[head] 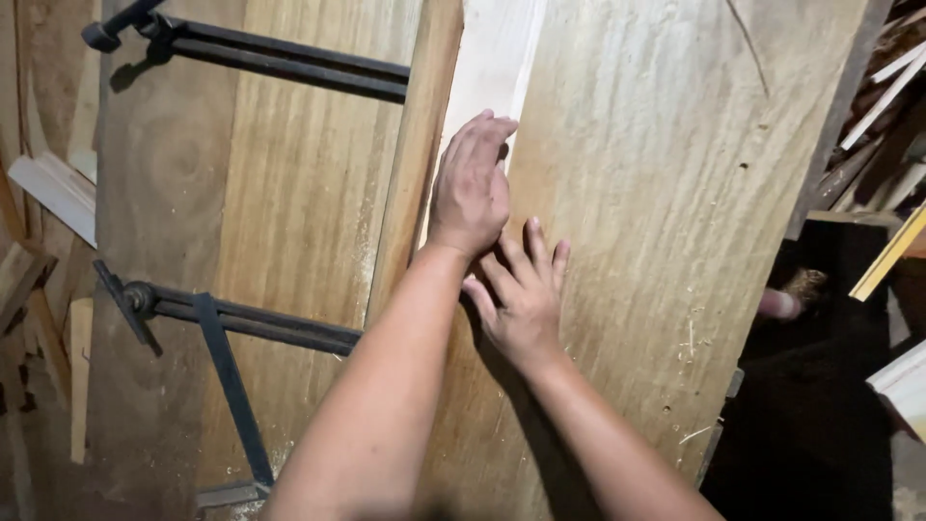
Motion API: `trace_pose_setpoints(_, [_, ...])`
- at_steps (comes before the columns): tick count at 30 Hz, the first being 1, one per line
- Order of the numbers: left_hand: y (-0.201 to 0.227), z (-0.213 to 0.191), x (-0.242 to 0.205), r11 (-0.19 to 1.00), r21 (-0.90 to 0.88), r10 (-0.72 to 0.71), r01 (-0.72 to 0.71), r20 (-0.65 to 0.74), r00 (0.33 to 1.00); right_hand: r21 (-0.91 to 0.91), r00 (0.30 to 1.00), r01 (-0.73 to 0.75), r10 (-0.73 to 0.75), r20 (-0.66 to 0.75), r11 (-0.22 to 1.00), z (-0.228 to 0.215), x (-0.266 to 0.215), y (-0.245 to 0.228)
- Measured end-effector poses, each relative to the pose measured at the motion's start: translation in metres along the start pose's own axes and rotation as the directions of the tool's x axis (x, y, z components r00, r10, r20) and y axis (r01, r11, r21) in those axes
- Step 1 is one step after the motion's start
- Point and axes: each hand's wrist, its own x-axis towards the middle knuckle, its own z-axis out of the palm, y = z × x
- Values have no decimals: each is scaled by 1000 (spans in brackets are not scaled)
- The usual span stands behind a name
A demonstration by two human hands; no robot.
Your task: The person picks up a wooden board, places it on a workbench, and slides it along a guide before repeating the process with several other boards.
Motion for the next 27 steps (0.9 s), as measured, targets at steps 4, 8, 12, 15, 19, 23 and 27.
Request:
trace_pose_setpoints(4, [-7,6,11,1000,-14,16,-16,3,1000,10,999,-40,40,-19,999,9,9,10])
trace_pose_setpoints(8, [-7,13,47,999,46,-30,29,39,999,16,995,-84,85,-56,996,8,27,12])
trace_pose_setpoints(12, [-4,7,102,845,534,-82,-34,192,978,42,996,-80,81,-27,996,7,34,11])
trace_pose_setpoints(15, [5,1,149,665,745,-206,-45,242,948,27,995,-96,97,-30,995,3,36,9])
trace_pose_setpoints(19, [13,-3,183,631,757,-578,167,315,753,46,993,-116,117,-15,992,-1,37,6])
trace_pose_setpoints(23, [-15,17,193,677,697,-513,234,220,830,39,993,-121,121,-4,992,4,39,7])
trace_pose_setpoints(27, [-11,16,209,693,656,-566,300,236,790,29,987,-119,122,-105,992,7,40,3])
